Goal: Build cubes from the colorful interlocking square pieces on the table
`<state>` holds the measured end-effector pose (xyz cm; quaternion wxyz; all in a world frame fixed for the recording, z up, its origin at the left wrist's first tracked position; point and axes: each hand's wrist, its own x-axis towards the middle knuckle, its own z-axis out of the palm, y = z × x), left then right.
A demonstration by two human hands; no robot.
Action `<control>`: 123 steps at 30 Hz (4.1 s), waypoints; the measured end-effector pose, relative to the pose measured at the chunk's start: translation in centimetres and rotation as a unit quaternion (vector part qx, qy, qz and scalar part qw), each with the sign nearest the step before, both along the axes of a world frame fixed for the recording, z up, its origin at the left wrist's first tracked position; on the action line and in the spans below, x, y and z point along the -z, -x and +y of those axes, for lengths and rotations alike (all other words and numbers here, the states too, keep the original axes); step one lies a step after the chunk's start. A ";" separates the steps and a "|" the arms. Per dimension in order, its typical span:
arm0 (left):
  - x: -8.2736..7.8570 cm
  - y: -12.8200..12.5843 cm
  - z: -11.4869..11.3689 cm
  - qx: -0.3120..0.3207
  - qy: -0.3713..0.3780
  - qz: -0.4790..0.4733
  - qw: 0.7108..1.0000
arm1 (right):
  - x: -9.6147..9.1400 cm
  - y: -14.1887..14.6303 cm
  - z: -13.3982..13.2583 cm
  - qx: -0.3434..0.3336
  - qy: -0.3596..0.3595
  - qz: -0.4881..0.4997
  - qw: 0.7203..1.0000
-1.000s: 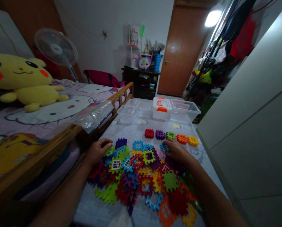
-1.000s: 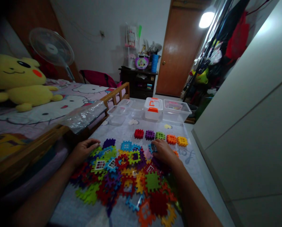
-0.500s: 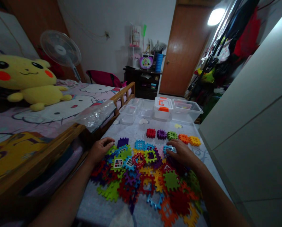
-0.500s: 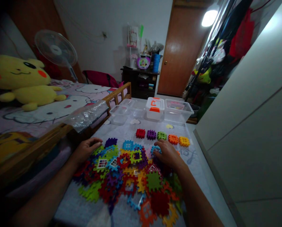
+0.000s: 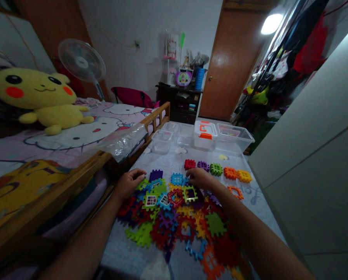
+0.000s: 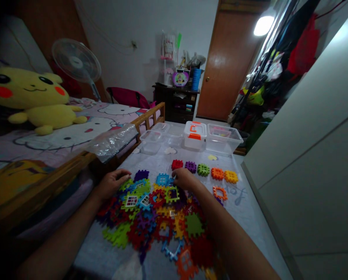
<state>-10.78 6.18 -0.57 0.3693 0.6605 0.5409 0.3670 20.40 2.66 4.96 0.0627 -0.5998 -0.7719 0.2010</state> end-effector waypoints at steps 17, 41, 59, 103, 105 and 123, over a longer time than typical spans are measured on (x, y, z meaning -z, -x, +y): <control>0.3 0.3 0.3 0.004 0.000 0.039 0.999 | -1.0 -6.9 -7.1 0.099 -0.170 -0.062 0.979; 1.1 0.8 0.6 0.011 -0.007 0.051 0.999 | 2.0 -7.8 -7.0 0.098 -0.099 -0.020 0.990; 0.2 0.2 0.1 0.004 -0.004 0.023 1.000 | 1.7 -7.6 -6.6 0.098 -0.085 -0.028 0.991; -0.6 0.0 -0.4 0.033 -0.007 0.022 0.999 | -1.9 -11.3 -8.0 0.111 -0.193 0.040 0.974; -1.0 -0.3 -0.7 0.051 -0.023 0.043 0.997 | -0.8 -12.5 -10.3 0.136 -0.191 0.040 0.971; -2.4 -2.9 2.6 0.159 -0.048 0.260 0.951 | 5.1 -13.5 -11.7 0.250 -0.207 0.083 0.942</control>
